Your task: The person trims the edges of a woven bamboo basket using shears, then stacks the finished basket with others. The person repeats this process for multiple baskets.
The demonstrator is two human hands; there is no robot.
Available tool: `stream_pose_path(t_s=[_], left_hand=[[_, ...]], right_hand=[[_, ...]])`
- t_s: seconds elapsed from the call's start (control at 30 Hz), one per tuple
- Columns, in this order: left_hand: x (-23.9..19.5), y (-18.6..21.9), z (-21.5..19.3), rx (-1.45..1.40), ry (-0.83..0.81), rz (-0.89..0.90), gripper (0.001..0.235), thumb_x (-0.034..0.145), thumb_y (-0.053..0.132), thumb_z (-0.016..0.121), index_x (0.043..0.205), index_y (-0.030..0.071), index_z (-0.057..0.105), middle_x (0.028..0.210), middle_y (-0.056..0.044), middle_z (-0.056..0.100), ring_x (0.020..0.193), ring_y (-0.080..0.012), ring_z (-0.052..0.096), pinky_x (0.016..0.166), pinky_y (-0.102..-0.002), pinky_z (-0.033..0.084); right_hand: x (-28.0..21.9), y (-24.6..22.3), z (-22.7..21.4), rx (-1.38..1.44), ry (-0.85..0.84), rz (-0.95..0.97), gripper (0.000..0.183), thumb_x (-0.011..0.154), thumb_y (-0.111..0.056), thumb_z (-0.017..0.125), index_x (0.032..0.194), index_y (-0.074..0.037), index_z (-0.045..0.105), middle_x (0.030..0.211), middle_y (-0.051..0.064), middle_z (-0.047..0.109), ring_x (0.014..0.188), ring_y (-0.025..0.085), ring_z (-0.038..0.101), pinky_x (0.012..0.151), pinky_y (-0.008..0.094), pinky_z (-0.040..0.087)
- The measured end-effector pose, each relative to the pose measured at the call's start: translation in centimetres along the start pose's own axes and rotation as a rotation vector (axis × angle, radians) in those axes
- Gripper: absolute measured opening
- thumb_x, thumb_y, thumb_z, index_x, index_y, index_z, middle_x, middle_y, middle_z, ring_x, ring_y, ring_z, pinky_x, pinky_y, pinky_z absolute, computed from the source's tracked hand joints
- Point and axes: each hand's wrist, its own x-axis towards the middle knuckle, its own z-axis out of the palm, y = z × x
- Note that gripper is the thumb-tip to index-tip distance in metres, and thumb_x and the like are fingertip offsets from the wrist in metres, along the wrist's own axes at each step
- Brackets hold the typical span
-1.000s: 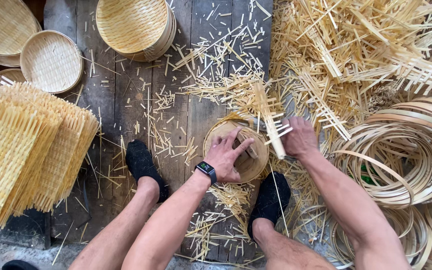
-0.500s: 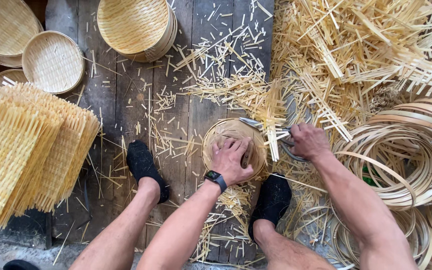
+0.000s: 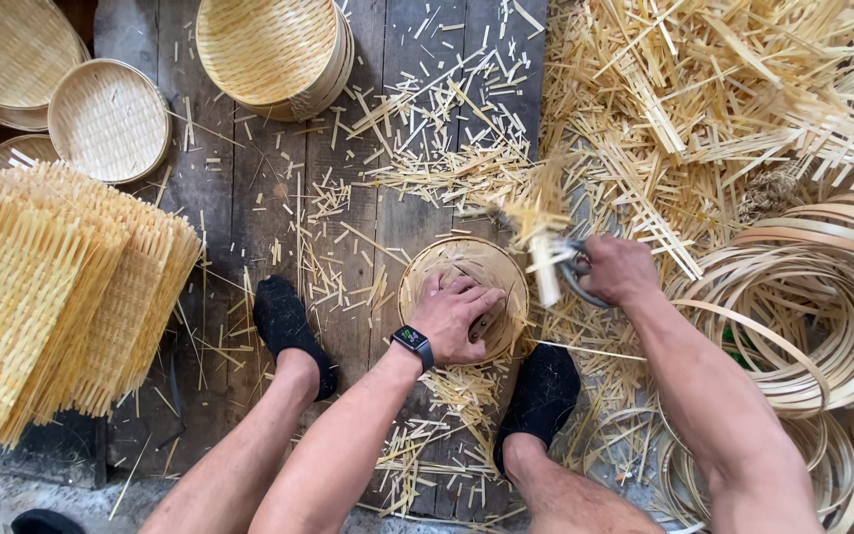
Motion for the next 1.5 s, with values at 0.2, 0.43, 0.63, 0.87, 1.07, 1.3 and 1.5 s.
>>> stream_pose_path(t_s=[0.2, 0.43, 0.63, 0.87, 1.07, 1.3, 1.5], left_hand=[[2.3, -4.1, 2.3, -0.37, 0.646, -0.017, 0.047, 0.093, 0.039, 0.065, 0.137, 0.026, 0.059, 0.148, -0.006, 0.061, 0.145, -0.0277, 0.053, 0.13, -0.051, 0.034], [8.7, -8.1, 1.4, -0.304, 0.133, -0.466, 0.042, 0.082, 0.049, 0.079, 0.117, 0.026, 0.076, 0.123, -0.011, 0.063, 0.123, -0.0344, 0.052, 0.109, -0.055, 0.035], [11.7, -6.9, 2.2, -0.454, 0.091, -0.566, 0.036, 0.068, 0.051, 0.087, 0.095, 0.029, 0.085, 0.098, 0.0, 0.072, 0.104, -0.0237, 0.064, 0.103, -0.053, 0.036], [11.8, -7.2, 4.1, -0.363, 0.208, -0.488, 0.033, 0.066, 0.05, 0.089, 0.09, 0.026, 0.087, 0.091, -0.005, 0.064, 0.1, -0.0269, 0.057, 0.085, -0.05, 0.035], [8.2, -9.6, 4.6, -0.442, 0.731, -0.521, 0.031, 0.102, 0.036, 0.073, 0.117, 0.01, 0.079, 0.103, -0.009, 0.07, 0.096, -0.0239, 0.067, 0.089, -0.039, 0.053], [-2.5, -14.7, 7.2, -0.953, 0.283, -0.896, 0.046, 0.075, 0.034, 0.089, 0.112, 0.009, 0.079, 0.106, -0.007, 0.081, 0.092, -0.0125, 0.074, 0.086, -0.03, 0.057], [-1.3, -13.0, 6.9, -0.696, 0.34, -1.113, 0.034, 0.071, 0.033, 0.091, 0.097, 0.012, 0.084, 0.09, -0.008, 0.08, 0.079, -0.0161, 0.074, 0.082, -0.03, 0.057]], right_hand=[[0.5, -0.3, 0.2, 0.697, 0.025, 0.672, 0.106, 0.079, -0.053, 0.087, 0.145, 0.01, 0.036, 0.132, 0.027, 0.051, 0.11, 0.032, 0.059, 0.092, 0.04, 0.05], [-3.4, -4.8, 2.0, 1.015, -0.093, 0.254, 0.056, 0.086, -0.033, 0.078, 0.134, -0.01, 0.061, 0.125, 0.012, 0.069, 0.107, 0.019, 0.067, 0.095, 0.035, 0.055], [-2.6, -7.1, 7.6, 1.484, -0.001, 0.253, 0.021, 0.09, -0.014, 0.077, 0.098, 0.004, 0.071, 0.081, 0.009, 0.071, 0.063, 0.015, 0.065, 0.055, 0.029, 0.055], [-2.4, -7.3, 8.5, 1.327, 0.069, 0.287, 0.023, 0.09, -0.016, 0.078, 0.094, 0.004, 0.068, 0.076, 0.01, 0.07, 0.058, 0.014, 0.062, 0.051, 0.03, 0.052], [-5.2, -7.1, 6.5, 1.106, 0.027, 0.21, 0.035, 0.092, -0.028, 0.08, 0.108, 0.002, 0.069, 0.085, 0.007, 0.072, 0.069, 0.012, 0.067, 0.06, 0.026, 0.054], [-5.7, -7.4, 8.9, 1.409, -0.116, 0.231, 0.028, 0.089, -0.017, 0.076, 0.105, 0.005, 0.069, 0.082, 0.011, 0.074, 0.066, 0.015, 0.071, 0.052, 0.027, 0.056], [-6.3, -8.1, 8.5, 1.388, -0.005, 0.28, 0.024, 0.089, -0.016, 0.078, 0.1, 0.004, 0.072, 0.081, 0.011, 0.072, 0.064, 0.016, 0.067, 0.053, 0.028, 0.055]])
